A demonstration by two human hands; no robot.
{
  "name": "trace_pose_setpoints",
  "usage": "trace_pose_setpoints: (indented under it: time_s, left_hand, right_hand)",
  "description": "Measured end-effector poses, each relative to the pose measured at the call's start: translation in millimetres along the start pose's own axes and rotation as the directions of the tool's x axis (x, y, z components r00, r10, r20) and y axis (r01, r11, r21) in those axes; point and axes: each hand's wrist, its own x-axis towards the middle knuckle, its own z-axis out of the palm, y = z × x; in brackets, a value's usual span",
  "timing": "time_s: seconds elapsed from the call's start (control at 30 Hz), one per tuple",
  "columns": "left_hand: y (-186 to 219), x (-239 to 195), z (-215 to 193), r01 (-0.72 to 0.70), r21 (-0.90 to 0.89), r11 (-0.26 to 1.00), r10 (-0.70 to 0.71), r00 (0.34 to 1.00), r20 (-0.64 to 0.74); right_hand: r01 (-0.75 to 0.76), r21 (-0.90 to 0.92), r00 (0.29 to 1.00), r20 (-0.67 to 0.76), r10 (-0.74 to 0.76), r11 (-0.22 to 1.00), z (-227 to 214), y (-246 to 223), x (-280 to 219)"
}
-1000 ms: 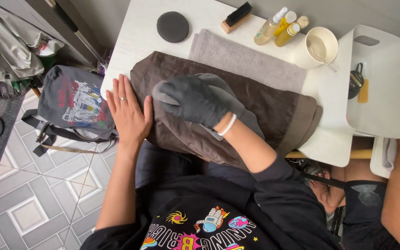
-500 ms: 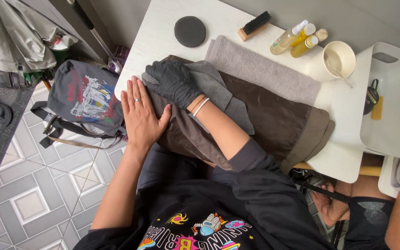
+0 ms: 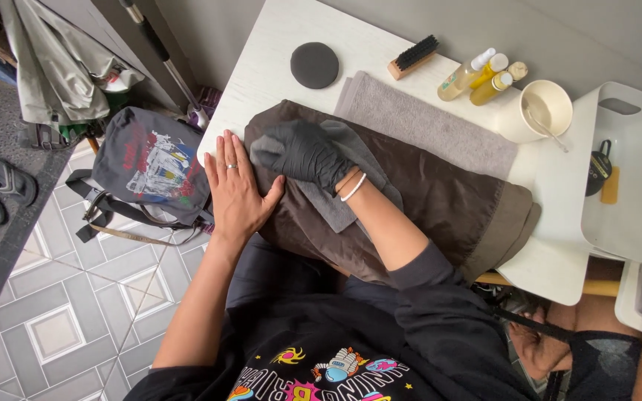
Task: The person cleans a brown garment laid on their lap using a gray cloth and a spray bottle. They wipe the fabric, fold it, and apply liquid from the spray bottle to continue cleaning the surface.
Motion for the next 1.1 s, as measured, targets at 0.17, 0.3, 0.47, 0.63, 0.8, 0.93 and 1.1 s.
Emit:
trace_pose_setpoints:
  time_s: [0.17,0.3,0.47,0.63,0.8,0.93,1.1]
  left_hand:
    - [5.1,0.3,-6.4,-0.005,-0.010,1.000,0.005,1.000,0.006]
    - [7.2,2.9,-7.8,-0.011,0.011,1.000,0.012,1.000,-0.003]
    - [7.6,1.5,-6.3,-0.015,0.034,0.999,0.015,1.000,-0.011]
    - [4.4,-0.9,-4.9,-0.052,0.038,0.998,0.055,0.996,-0.069]
    - [8.2,-2.8,-15.0,-0.099,0.028,0.995,0.101,0.992,-0.075]
    - [8.2,-3.3,-16.0,-0.119,0.037,0.992,0.121,0.990,-0.073]
    - [9.4,-5.3,-18.2,-0.119,0.075,0.990,0.124,0.990,-0.072]
  right_hand:
    - [0.009,-0.239,0.998,0.058,0.005,0.971,28.9,22.3,-12.3]
    - [-0.062,-0.180,0.998,0.014,0.065,0.982,5.1,3.8,5.8]
    - [-0.158,-0.336,0.979,-0.179,0.102,0.929,23.0,25.0,16.7]
    - [-0.305,-0.303,0.932,-0.288,0.219,0.903,27.8,42.4,14.9]
    - [-0.012,-0.604,0.991,-0.115,-0.072,0.797,39.3,48.1,-37.9]
    - [-0.036,-0.504,0.989,-0.143,-0.043,0.863,18.0,51.9,-79.3]
    - [-0.182,-0.516,0.965,-0.258,0.051,0.837,-3.7,83.6,-122.2]
